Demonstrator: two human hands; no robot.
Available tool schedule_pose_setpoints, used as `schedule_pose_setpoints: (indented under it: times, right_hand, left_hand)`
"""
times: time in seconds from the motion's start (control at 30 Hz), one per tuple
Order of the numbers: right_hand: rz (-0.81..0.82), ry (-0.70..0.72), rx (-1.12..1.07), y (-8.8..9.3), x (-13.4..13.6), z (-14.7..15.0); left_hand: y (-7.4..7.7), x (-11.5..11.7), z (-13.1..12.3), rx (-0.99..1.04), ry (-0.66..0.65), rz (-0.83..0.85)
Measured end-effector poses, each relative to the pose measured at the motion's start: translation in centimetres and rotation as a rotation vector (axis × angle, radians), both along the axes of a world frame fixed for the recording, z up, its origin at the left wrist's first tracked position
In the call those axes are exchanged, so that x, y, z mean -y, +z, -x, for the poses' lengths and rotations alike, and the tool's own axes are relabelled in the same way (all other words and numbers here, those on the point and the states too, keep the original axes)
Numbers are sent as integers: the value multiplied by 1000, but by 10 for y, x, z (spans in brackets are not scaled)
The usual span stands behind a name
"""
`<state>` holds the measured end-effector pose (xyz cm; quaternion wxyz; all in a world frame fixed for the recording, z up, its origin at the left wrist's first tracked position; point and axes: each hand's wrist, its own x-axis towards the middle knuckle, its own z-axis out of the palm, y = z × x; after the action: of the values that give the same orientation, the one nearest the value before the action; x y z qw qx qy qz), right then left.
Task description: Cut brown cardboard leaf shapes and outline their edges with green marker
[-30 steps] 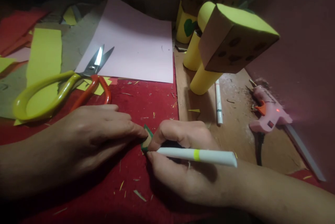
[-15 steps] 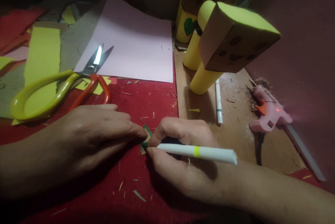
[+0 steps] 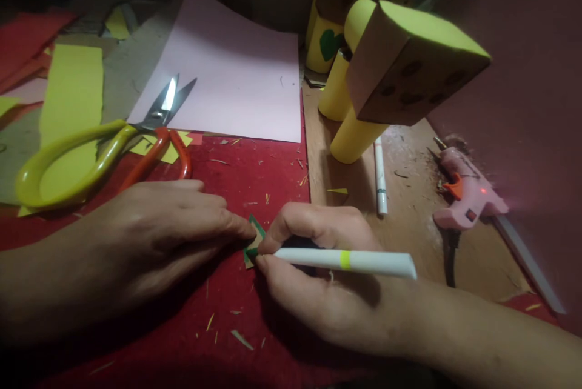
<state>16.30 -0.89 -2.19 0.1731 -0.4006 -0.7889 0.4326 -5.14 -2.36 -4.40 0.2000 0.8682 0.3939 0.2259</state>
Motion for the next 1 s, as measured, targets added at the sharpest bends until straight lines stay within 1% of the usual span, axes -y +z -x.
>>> schedule_pose_setpoints:
  times: [0.2, 0.37, 0.53, 0.7, 0.8, 1.0]
  right_hand:
    - [3, 34, 4, 0, -1, 1]
    - [21, 74, 7, -1, -1, -2]
    - [21, 30, 27, -1, 0, -2]
    - [-8, 20, -7, -1, 1, 1]
    - [-3, 43, -22, -2, 0, 1]
    - [-20, 70, -9, 0, -1, 0]
  left_hand:
    - [0, 0, 1, 14, -16, -20]
    - [1, 0, 1, 17, -21, 3]
    - [2, -1, -1, 6, -11, -4]
    - [0, -2, 0, 5, -17, -11]
    - [0, -1, 1, 14, -26, -32]
    - [2, 0, -1, -3, -25, -8]
